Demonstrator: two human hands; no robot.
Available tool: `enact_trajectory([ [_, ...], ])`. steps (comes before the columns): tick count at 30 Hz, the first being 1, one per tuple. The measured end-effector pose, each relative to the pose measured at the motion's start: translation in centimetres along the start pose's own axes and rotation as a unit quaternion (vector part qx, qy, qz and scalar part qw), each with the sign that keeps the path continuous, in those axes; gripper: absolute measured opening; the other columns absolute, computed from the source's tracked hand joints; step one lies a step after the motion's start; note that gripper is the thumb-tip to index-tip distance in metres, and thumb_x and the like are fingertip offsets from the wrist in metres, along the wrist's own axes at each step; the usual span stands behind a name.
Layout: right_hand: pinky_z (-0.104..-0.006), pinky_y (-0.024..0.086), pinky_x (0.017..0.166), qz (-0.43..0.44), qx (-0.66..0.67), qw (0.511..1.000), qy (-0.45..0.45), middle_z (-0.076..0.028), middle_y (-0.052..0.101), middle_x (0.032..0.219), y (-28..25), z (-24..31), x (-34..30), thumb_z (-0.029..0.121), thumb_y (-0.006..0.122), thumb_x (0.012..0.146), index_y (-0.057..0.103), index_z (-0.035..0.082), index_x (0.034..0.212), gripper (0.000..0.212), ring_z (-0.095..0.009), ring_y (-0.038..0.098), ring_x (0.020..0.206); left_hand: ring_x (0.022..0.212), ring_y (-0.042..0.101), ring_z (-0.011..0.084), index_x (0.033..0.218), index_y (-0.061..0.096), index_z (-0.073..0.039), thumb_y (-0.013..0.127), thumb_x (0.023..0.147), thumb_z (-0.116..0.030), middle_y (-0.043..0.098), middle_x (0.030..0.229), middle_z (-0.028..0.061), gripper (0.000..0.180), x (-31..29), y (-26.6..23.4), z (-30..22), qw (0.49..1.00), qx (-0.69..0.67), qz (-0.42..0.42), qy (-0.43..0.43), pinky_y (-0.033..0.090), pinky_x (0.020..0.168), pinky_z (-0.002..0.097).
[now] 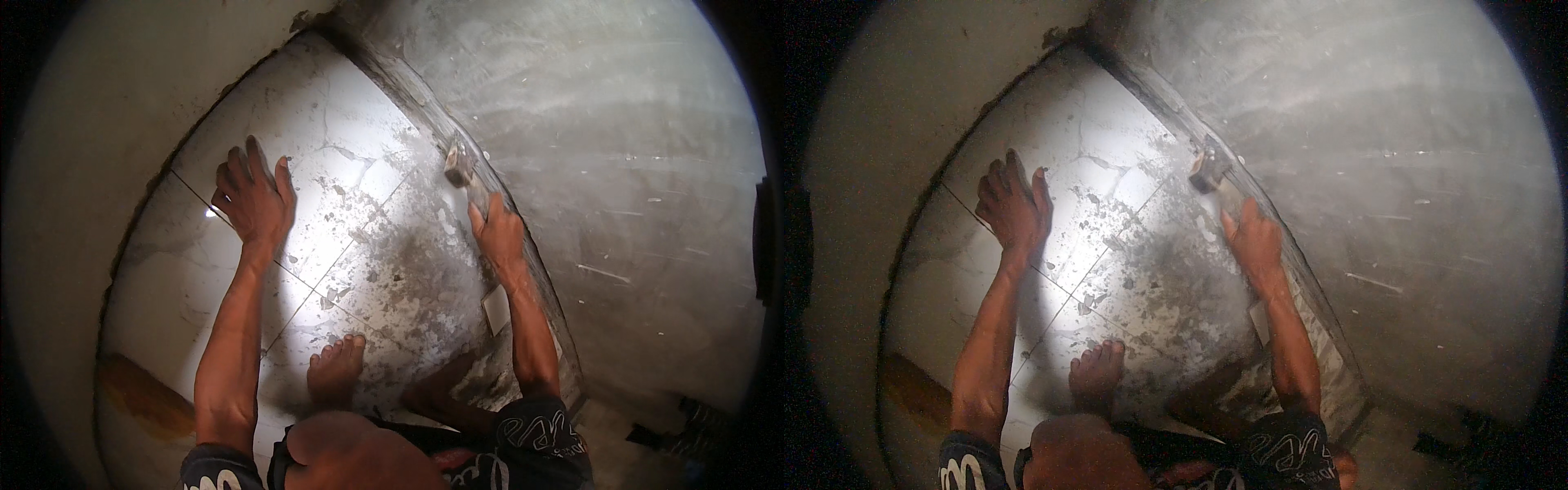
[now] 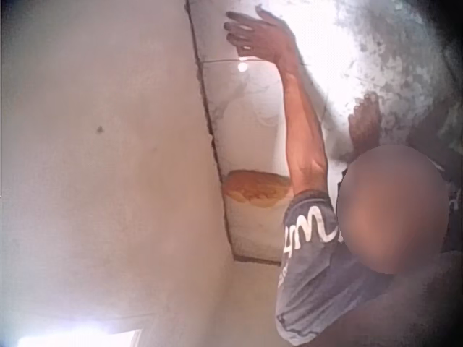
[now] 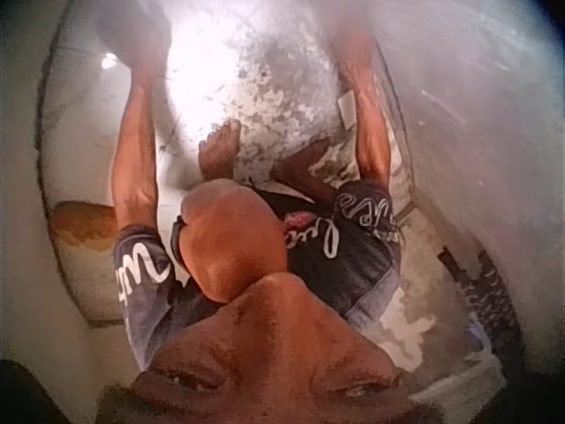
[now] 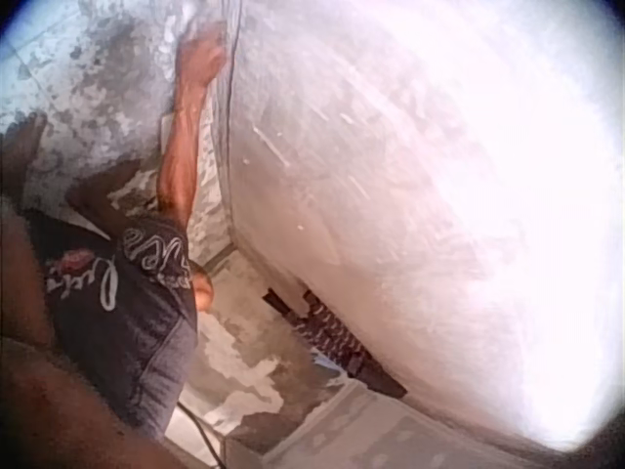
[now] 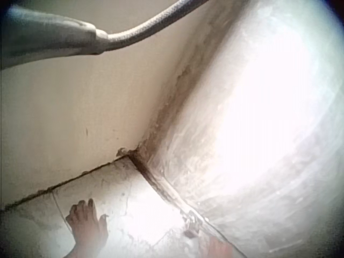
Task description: The person sits on a tiled floor and uses a hand scraper to remove material from the floor surface near the wall. The person repeatedly scrapes the same area, occasionally adjusting position and clearing debris with the tool.
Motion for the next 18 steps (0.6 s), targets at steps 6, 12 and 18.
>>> enact_trajectory([
  [6, -0.0479, 0.052, 0.055, 0.042, -0.053, 0.997, 0.04, -0.025, 0.065, 0.072, 0.1, -2.8, 1.0, 0.02, 0.075, 0.089, 0.056, -0.002, 0.104, 0.033, -0.044, 0.067, 0.066, 0.14, 0.029, 0.0416, 0.155, 0.033, -0.009, 0.043, 0.104, -0.047, 0.032, 0.154, 0.0215, 0.065, 0.0, 0.0, -0.3, 1.0, -0.011, -0.006, 0.008, 0.027, 0.108, 0.0593],
  [12, -0.0448, 0.051, 0.054, -0.055, 0.189, 0.98, 0.023, -0.024, 0.065, 0.071, -1.8, -1.5, -0.4, 0.022, 0.071, 0.095, 0.056, 0.0, 0.101, 0.028, -0.039, 0.068, 0.06, 0.14, 0.03, 0.0412, 0.154, 0.035, -0.008, 0.045, 0.103, -0.046, 0.036, 0.152, 0.0226, 0.064, 0.0, -0.4, -0.1, 1.0, -0.022, -0.014, 0.006, 0.027, 0.109, 0.059],
  [18, -0.0389, 0.051, 0.056, 0.012, 0.126, 0.984, 0.128, -0.021, 0.064, 0.071, -2.8, -1.4, -0.6, 0.016, 0.069, 0.096, 0.058, -0.003, 0.096, 0.022, -0.034, 0.068, 0.062, 0.139, 0.033, 0.0407, 0.153, 0.037, -0.008, 0.046, 0.103, -0.045, 0.04, 0.15, 0.0221, 0.063, -0.1, -0.1, 0.1, 1.0, -0.006, -0.022, 0.008, 0.028, 0.108, 0.0581],
])
Point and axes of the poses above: each hand's wrist, its own x-axis towards the middle knuckle, its own y-axis out of the palm, z = x × y, the point moved 5 cm from there along x, towards the middle knuckle
